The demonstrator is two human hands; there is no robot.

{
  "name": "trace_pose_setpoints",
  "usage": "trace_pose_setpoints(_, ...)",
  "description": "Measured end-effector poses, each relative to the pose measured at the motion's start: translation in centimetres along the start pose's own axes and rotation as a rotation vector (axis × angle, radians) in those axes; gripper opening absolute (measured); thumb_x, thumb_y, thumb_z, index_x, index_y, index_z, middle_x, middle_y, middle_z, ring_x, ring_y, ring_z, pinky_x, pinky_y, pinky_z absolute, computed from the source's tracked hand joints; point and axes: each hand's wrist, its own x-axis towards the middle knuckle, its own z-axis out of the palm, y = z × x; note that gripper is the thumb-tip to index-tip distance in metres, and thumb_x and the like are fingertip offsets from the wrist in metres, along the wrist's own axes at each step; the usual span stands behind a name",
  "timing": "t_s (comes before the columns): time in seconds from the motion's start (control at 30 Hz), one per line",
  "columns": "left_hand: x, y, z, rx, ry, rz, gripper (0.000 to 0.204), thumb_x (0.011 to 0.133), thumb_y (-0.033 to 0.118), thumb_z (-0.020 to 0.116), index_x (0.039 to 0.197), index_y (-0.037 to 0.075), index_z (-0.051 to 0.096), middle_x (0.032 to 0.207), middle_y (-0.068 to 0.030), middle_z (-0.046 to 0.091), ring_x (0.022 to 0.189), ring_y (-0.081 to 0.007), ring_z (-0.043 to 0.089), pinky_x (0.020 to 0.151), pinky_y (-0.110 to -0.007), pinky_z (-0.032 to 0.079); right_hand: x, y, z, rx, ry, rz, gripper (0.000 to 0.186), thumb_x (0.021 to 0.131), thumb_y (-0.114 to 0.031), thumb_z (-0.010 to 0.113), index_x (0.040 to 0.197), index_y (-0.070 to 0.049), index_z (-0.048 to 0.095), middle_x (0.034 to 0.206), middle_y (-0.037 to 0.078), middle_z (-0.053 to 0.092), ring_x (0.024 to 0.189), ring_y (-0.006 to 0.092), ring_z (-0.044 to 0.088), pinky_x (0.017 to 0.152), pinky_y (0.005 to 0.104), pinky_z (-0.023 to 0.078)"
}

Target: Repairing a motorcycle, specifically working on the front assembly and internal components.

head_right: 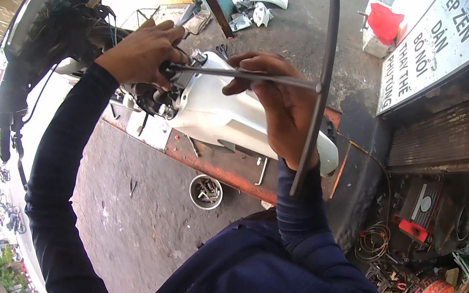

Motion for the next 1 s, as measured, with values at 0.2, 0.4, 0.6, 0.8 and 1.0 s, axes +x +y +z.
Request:
trace_pose_setpoints(0.2, -0.3, 0.1, 0.6, 0.007, 0.029, 0.012, 0.047, 0.055, 0.037, 0.086, 0.098, 0.021, 0.075, 0.098, -0.0011, 0.049, 0.106, -0.0191, 0.047, 0.086, -0.037, 0.038, 0.1, -2.5, -1.0, -0.205, 0.260, 0.016, 0.038, 0.082, 0.005, 0.069, 0.117, 0.008, 0.055, 0.096, 0.017, 0.066, 0.081, 0.0241, 0.070, 0.070, 0.0314, 0.060)
trace_pose_setpoints(0.4, -0.7, -0.3, 1.7, 0.011, 0.201, 0.061, 0.048, 0.054, 0.036, 0.086, 0.098, 0.019, 0.074, 0.095, -0.0012, 0.050, 0.103, -0.0184, 0.051, 0.085, -0.035, 0.038, 2.4, -4.4, -2.9, -0.699, 0.107, -0.434, 0.052, 0.071, 0.008, 0.078, 0.116, 0.003, 0.053, 0.094, 0.015, 0.062, 0.083, 0.0201, 0.065, 0.069, 0.0323, 0.059)
trace_pose_setpoints(0.6, -0.9, -0.3, 2.2, -0.003, 0.280, 0.060, 0.047, 0.053, 0.035, 0.087, 0.095, 0.018, 0.074, 0.093, -0.0016, 0.051, 0.099, -0.0188, 0.054, 0.083, -0.035, 0.042, 5.5, -12.3, -2.9, -1.471, -0.491, -0.647, 0.028, 0.065, -0.001, 0.081, 0.085, 0.001, 0.062, 0.079, 0.012, 0.059, 0.065, 0.0244, 0.062, 0.058, 0.0323, 0.050)
trace_pose_setpoints(0.8, -1.0, 0.2, 1.9, 0.027, 0.224, 0.029, 0.044, 0.054, 0.035, 0.086, 0.093, 0.019, 0.073, 0.093, -0.0013, 0.050, 0.098, -0.0187, 0.053, 0.083, -0.034, 0.044, 7.9, -14.0, -2.6, -1.120, -0.691, 0.576, 0.033, 0.088, -0.030, 0.068, 0.072, -0.001, 0.063, 0.052, 0.009, 0.049, 0.045, 0.0183, 0.046, 0.046, 0.0337, 0.034)
trace_pose_setpoints(1.0, -0.9, 0.3, 1.9, 0.062, 0.206, 0.016, 0.047, 0.055, 0.036, 0.085, 0.098, 0.021, 0.073, 0.097, -0.0010, 0.050, 0.101, -0.0172, 0.051, 0.084, -0.034, 0.043, 9.2, -12.1, -3.4, -0.993, -0.920, 0.449, 0.037, 0.091, -0.032, 0.060, 0.076, 0.002, 0.063, 0.051, 0.011, 0.046, 0.047, 0.0132, 0.048, 0.048, 0.0331, 0.035)
